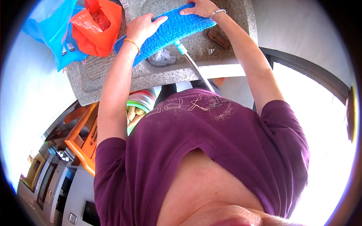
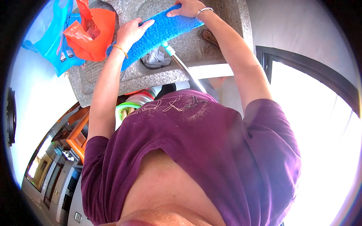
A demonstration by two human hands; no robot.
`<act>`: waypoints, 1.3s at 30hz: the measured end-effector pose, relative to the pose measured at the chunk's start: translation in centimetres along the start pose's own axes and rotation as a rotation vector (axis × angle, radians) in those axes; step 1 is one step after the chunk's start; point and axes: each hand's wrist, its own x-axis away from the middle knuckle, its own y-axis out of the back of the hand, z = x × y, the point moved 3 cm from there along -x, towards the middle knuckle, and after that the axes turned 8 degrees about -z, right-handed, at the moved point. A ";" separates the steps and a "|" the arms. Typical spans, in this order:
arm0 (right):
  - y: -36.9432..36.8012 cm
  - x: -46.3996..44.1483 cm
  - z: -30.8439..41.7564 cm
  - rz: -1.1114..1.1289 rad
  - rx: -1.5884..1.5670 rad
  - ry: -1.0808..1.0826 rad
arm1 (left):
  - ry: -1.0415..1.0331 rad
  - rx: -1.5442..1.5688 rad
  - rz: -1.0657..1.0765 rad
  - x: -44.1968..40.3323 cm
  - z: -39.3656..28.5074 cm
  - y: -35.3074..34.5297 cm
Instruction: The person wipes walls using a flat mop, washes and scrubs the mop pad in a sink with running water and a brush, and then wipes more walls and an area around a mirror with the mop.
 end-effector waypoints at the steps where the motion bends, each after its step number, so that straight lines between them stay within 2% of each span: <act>1: -0.2 -0.2 -0.2 0.011 0.006 -0.061 | 0.000 0.000 0.001 -0.2 0.1 -0.1; 11: -0.5 0.5 -1.2 -0.002 -0.167 -0.221 | -0.040 -0.041 0.008 -1.3 -0.4 -0.7; 13: -1.7 -0.5 -2.1 -0.031 -0.079 -0.007 | -0.037 -0.054 0.017 -1.1 -0.4 -0.9; 14: -1.1 -0.3 -1.4 -0.032 -0.081 -0.010 | -0.041 -0.037 -0.010 -1.1 -0.4 -0.9; 16: 1.6 1.0 2.0 0.038 0.189 0.077 | -0.045 -0.018 -0.028 -0.8 -0.7 -1.0; 17: 2.5 1.0 3.0 0.042 0.190 0.075 | -0.107 -0.022 -0.063 -0.7 -1.2 -0.8; 19: 2.9 1.0 4.1 0.197 0.351 0.074 | -0.160 -0.023 -0.092 -0.8 -1.7 -1.0; 20: 2.2 0.9 4.0 0.206 0.348 0.074 | -0.207 -0.064 -0.065 -1.4 -1.9 -1.6; 22: 1.1 0.4 3.7 0.115 0.147 0.083 | -0.252 -0.102 -0.037 -2.8 -1.5 -3.3; 25: 0.6 0.3 4.4 0.162 0.114 0.149 | -0.218 0.055 -0.064 -3.4 -1.1 -4.5; 28: 0.0 0.2 4.0 0.196 0.109 0.108 | -0.110 0.072 0.029 -2.2 -1.8 -3.0; 30: -1.0 0.3 3.4 0.193 0.090 0.099 | -0.255 0.109 -0.016 -2.5 -1.6 -3.5; 33: -3.5 -0.2 1.2 0.115 0.122 0.096 | -0.316 -0.007 -0.065 -3.3 -1.5 -4.6; 36: -4.2 -0.4 0.4 0.081 0.085 0.123 | -0.317 -0.042 0.066 -4.4 -1.5 -5.1; 39: -5.0 -0.9 0.3 0.181 0.136 0.135 | -0.293 -0.057 0.073 -4.6 -1.4 -5.6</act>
